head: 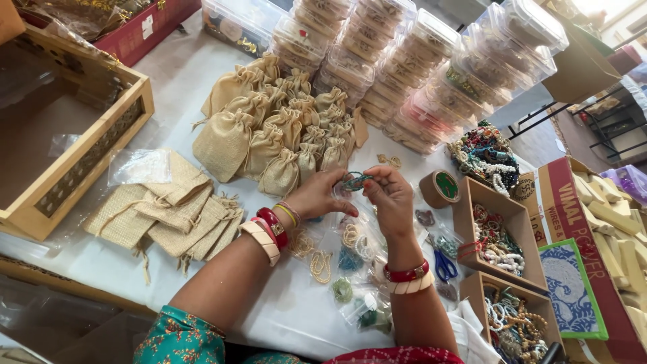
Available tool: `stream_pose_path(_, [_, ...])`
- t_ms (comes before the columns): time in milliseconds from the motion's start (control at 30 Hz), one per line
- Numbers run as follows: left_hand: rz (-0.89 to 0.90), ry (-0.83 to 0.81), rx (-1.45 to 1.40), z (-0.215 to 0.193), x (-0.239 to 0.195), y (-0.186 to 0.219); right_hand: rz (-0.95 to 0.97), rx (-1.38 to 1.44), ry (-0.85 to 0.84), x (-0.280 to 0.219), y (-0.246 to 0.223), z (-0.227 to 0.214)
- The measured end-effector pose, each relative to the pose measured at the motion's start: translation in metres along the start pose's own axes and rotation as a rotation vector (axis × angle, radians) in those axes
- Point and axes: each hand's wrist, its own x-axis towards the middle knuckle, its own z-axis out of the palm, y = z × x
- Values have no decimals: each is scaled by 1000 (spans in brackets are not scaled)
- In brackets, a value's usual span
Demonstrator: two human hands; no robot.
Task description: The person sorts through small plastic bags containing jewelry items on a table, then picks up a small beige cloth pouch, places a jewelry item inside, and ties the pouch closed. This process is repeated with multiple pouches and jewelry items.
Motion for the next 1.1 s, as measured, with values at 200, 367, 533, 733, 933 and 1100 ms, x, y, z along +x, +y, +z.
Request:
stream_pose_path(200, [95,-35,-64,3,-1,-4,-27,-221,-108,1,-8,6])
stream_pose_path(367, [44,-49,13,1,0,0,-340,-922,-256,-1,-47,29])
stream_pose_path(533, [109,-65,-70,1,-1,-2,-319,-908,-216,-3,-65,35])
stream_pose_path(733, [72,-86,-2,0,-2,3,-260,-877,-157,-5,-61,29])
stream_pose_path(933, [23,-171,-275,5,1,-3,-400,-921,-262,-10,-73,28])
stream_pose_path(1100, [9,-317,-529,10,-2,-1,-313,-1046,-477,-23,-89,18])
